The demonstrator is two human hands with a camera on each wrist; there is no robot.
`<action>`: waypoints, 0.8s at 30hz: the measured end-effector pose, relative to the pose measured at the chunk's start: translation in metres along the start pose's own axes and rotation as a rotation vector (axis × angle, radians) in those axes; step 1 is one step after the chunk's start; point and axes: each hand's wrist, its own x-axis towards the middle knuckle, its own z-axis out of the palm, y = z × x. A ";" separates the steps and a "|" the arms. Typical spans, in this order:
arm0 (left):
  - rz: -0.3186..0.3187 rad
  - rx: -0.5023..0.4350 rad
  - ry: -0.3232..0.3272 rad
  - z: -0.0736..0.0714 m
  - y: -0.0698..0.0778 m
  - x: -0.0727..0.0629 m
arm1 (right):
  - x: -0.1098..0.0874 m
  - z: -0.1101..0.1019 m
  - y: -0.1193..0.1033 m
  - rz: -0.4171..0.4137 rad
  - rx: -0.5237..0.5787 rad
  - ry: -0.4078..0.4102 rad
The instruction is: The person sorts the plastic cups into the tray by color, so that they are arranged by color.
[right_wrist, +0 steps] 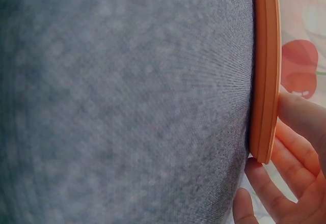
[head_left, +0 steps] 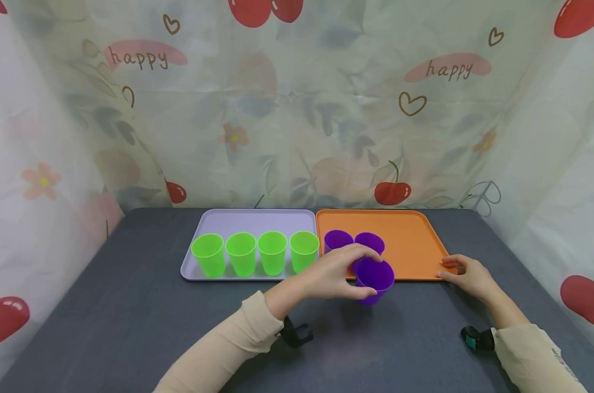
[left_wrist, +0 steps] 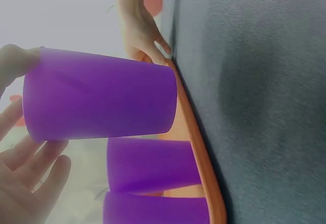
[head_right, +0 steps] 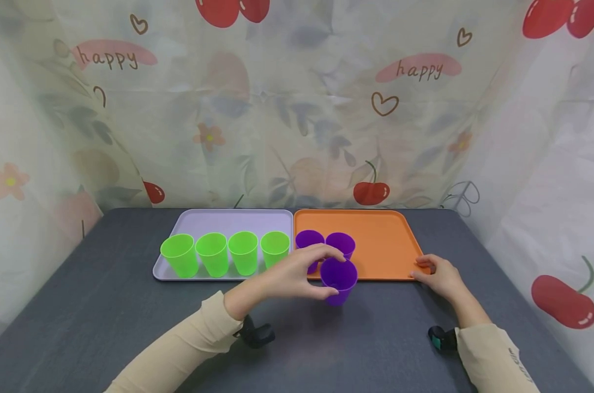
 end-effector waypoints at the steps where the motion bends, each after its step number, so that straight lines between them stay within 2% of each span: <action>1: 0.003 0.004 0.000 0.001 0.001 0.002 | 0.000 0.000 0.000 0.001 0.002 0.000; 14: 0.042 0.129 0.002 0.006 0.011 0.025 | -0.001 0.000 -0.001 0.003 0.006 0.003; 24: -0.012 0.108 -0.004 0.008 0.010 0.041 | 0.000 0.001 -0.001 0.004 -0.001 0.010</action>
